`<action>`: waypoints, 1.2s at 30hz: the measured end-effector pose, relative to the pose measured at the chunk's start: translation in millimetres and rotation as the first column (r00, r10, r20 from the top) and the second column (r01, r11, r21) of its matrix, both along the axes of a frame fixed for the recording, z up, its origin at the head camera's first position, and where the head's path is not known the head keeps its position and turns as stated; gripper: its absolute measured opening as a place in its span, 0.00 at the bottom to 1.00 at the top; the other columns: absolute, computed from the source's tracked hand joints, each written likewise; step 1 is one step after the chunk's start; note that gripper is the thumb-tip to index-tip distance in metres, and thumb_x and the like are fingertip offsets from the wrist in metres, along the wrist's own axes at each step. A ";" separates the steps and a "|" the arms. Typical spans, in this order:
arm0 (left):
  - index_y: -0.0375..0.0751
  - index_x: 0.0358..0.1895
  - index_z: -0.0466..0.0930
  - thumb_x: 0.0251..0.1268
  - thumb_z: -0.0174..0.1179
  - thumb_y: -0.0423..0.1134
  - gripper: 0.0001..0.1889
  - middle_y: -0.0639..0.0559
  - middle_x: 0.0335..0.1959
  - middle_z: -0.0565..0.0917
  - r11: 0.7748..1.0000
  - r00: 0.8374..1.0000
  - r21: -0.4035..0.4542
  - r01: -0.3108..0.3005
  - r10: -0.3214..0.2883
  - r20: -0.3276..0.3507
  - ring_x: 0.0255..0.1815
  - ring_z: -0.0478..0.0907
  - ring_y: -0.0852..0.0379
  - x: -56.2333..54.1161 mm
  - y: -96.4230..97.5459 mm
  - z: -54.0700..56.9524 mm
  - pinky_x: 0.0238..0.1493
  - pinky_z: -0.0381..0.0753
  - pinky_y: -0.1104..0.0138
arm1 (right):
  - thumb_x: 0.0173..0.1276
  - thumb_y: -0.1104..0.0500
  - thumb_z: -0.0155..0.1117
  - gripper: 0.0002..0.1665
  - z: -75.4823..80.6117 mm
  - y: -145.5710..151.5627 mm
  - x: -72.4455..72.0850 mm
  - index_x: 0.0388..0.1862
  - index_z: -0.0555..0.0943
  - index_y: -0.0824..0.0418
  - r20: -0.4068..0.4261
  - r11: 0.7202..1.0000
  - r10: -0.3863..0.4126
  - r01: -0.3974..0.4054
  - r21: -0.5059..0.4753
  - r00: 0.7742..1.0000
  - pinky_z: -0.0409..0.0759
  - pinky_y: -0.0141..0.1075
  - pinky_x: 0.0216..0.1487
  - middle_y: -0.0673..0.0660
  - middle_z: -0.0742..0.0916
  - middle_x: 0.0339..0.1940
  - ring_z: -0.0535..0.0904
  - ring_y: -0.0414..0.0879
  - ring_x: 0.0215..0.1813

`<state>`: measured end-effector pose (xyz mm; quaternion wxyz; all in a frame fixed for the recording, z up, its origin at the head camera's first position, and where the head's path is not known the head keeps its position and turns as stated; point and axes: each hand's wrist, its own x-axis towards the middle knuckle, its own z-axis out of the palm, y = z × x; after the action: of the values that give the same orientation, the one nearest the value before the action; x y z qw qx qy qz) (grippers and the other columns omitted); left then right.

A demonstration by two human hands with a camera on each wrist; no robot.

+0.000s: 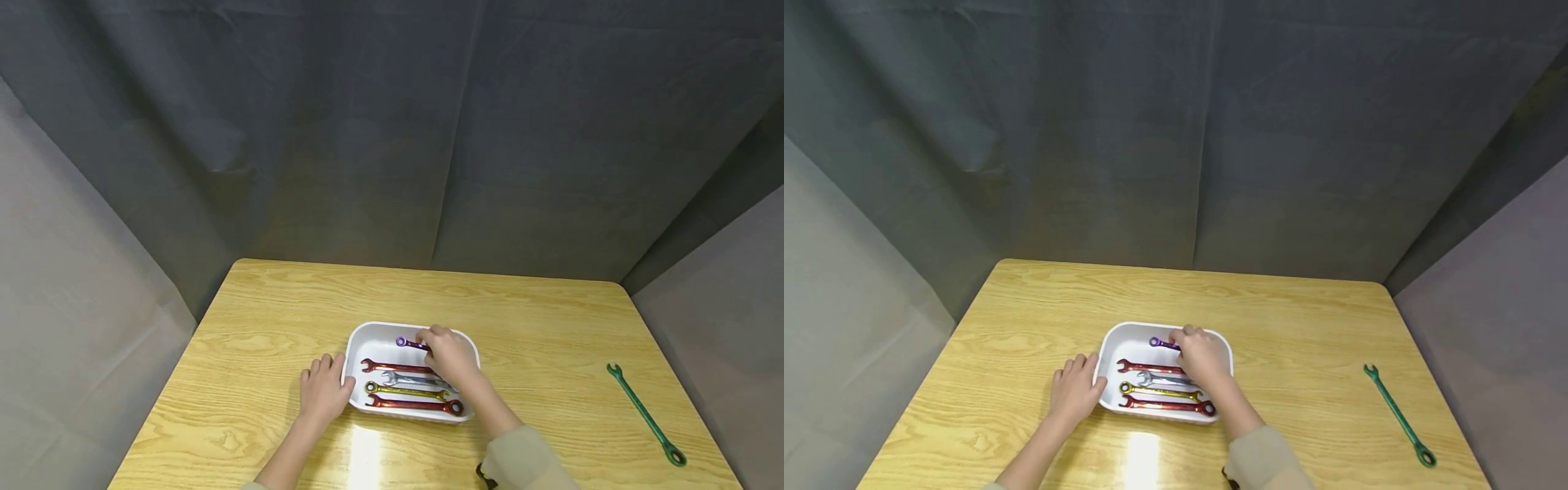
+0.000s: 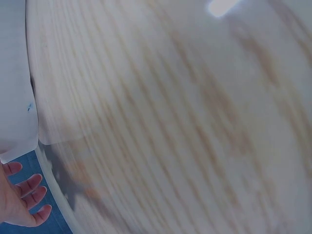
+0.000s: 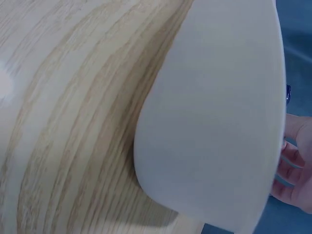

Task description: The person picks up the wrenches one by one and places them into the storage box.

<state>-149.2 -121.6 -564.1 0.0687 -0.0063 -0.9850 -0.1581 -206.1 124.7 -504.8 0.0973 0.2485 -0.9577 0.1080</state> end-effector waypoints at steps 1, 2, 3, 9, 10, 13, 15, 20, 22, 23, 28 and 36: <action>0.46 0.53 0.71 0.55 0.51 0.50 0.23 0.46 0.39 0.74 1.000 1.000 -0.001 0.000 0.000 -0.001 0.40 0.68 0.48 0.0 -0.1 -0.1 0.41 0.63 0.54 | 0.44 0.62 0.67 0.18 -0.7 -0.9 -0.4 0.38 0.80 0.51 -0.004 1.000 -0.002 0.002 0.020 1.000 0.72 0.35 0.28 0.48 0.81 0.30 0.76 0.43 0.29; 0.46 0.53 0.71 0.55 0.51 0.50 0.23 0.46 0.39 0.74 1.000 1.000 -0.001 0.000 0.000 -0.001 0.40 0.68 0.48 0.0 -0.2 -0.2 0.41 0.63 0.54 | 0.45 0.62 0.67 0.18 -1.4 -1.9 -0.8 0.38 0.80 0.50 -0.005 0.999 -0.002 0.002 0.036 1.000 0.72 0.34 0.27 0.48 0.81 0.30 0.76 0.42 0.28; 0.46 0.53 0.71 0.55 0.51 0.50 0.23 0.46 0.39 0.74 1.000 1.000 -0.001 0.000 0.000 -0.002 0.40 0.68 0.48 -0.1 -0.3 -0.4 0.41 0.63 0.54 | 0.45 0.61 0.67 0.17 -2.5 -2.8 -1.4 0.38 0.80 0.50 -0.006 0.999 -0.002 0.003 0.054 1.000 0.71 0.33 0.26 0.47 0.80 0.30 0.75 0.41 0.28; 0.46 0.53 0.71 0.55 0.51 0.50 0.22 0.46 0.39 0.74 1.000 1.000 0.000 0.000 0.000 0.003 0.40 0.68 0.48 0.1 -0.6 -0.3 0.41 0.63 0.54 | 0.47 0.63 0.69 0.17 -12.1 -9.4 -5.4 0.38 0.80 0.52 0.034 0.999 0.030 -0.031 0.028 0.999 0.71 0.33 0.26 0.50 0.82 0.34 0.76 0.43 0.28; 0.46 0.53 0.71 0.55 0.51 0.50 0.22 0.46 0.40 0.74 1.000 1.000 0.000 0.000 0.000 0.004 0.40 0.68 0.48 0.1 -0.5 -0.3 0.41 0.63 0.54 | 0.47 0.64 0.69 0.17 -13.8 -10.5 -5.8 0.38 0.80 0.53 0.044 0.999 0.040 -0.041 0.008 0.998 0.73 0.35 0.27 0.51 0.82 0.35 0.77 0.44 0.29; 0.46 0.54 0.71 0.55 0.51 0.50 0.23 0.46 0.40 0.74 1.000 1.000 0.003 0.000 0.000 0.008 0.41 0.68 0.47 0.2 -0.4 -0.3 0.42 0.63 0.54 | 0.46 0.66 0.69 0.17 -19.1 -13.9 -6.6 0.38 0.80 0.56 0.060 0.998 0.065 -0.064 -0.023 0.996 0.75 0.39 0.32 0.53 0.83 0.38 0.78 0.48 0.33; 0.46 0.54 0.71 0.55 0.51 0.50 0.23 0.46 0.40 0.74 1.000 1.000 0.003 -0.001 0.001 0.008 0.41 0.68 0.47 0.3 -0.4 -0.3 0.42 0.63 0.53 | 0.45 0.66 0.69 0.18 -22.3 -15.9 -7.0 0.37 0.80 0.56 0.051 0.997 0.073 -0.071 -0.027 0.996 0.76 0.40 0.33 0.54 0.83 0.38 0.79 0.49 0.35; 0.46 0.54 0.71 0.55 0.52 0.50 0.23 0.46 0.40 0.74 1.000 1.000 0.000 -0.005 0.005 0.004 0.41 0.68 0.47 -0.1 -1.1 -1.1 0.41 0.63 0.54 | 0.44 0.66 0.70 0.18 -29.6 -21.8 -8.1 0.36 0.79 0.56 0.035 0.996 0.080 -0.080 -0.027 0.996 0.75 0.41 0.29 0.53 0.82 0.35 0.78 0.49 0.33; 0.46 0.54 0.71 0.55 0.52 0.50 0.23 0.46 0.40 0.73 1.000 1.000 0.003 -0.005 0.005 0.003 0.41 0.68 0.47 -0.1 -1.2 -1.2 0.41 0.63 0.54 | 0.44 0.66 0.69 0.17 -32.0 -24.1 -8.3 0.36 0.79 0.55 0.034 0.997 0.079 -0.079 -0.020 0.996 0.75 0.41 0.29 0.53 0.82 0.34 0.78 0.49 0.32; 0.46 0.54 0.71 0.55 0.52 0.49 0.23 0.46 0.40 0.73 1.000 1.000 0.004 -0.005 0.005 0.004 0.41 0.68 0.47 0.0 -1.3 -1.2 0.41 0.63 0.54 | 0.44 0.66 0.69 0.17 -33.0 -25.1 -8.3 0.36 0.78 0.55 0.035 0.997 0.080 -0.079 -0.016 0.996 0.75 0.40 0.29 0.53 0.82 0.33 0.78 0.49 0.32; 0.45 0.54 0.71 0.55 0.52 0.49 0.23 0.46 0.39 0.73 1.000 1.000 0.005 -0.007 0.007 0.003 0.40 0.68 0.47 0.7 -1.6 -1.2 0.41 0.63 0.54 | 0.44 0.65 0.68 0.16 -38.3 -30.0 -9.5 0.34 0.78 0.54 0.030 0.996 0.088 -0.088 0.003 0.996 0.74 0.40 0.27 0.52 0.80 0.31 0.78 0.48 0.31; 0.46 0.54 0.71 0.55 0.52 0.50 0.23 0.46 0.40 0.73 1.000 1.000 0.004 -0.008 0.008 0.006 0.41 0.68 0.47 -0.1 -0.6 -1.5 0.41 0.63 0.53 | 0.45 0.66 0.66 0.15 -43.4 -35.6 -12.3 0.33 0.77 0.53 0.022 0.995 0.101 -0.101 0.009 0.995 0.76 0.42 0.32 0.53 0.81 0.31 0.78 0.50 0.35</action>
<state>-149.4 -122.2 -565.6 0.0666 -0.0015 -0.9849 -0.1600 -218.4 89.1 -548.2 0.0800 0.2958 -0.9454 0.1106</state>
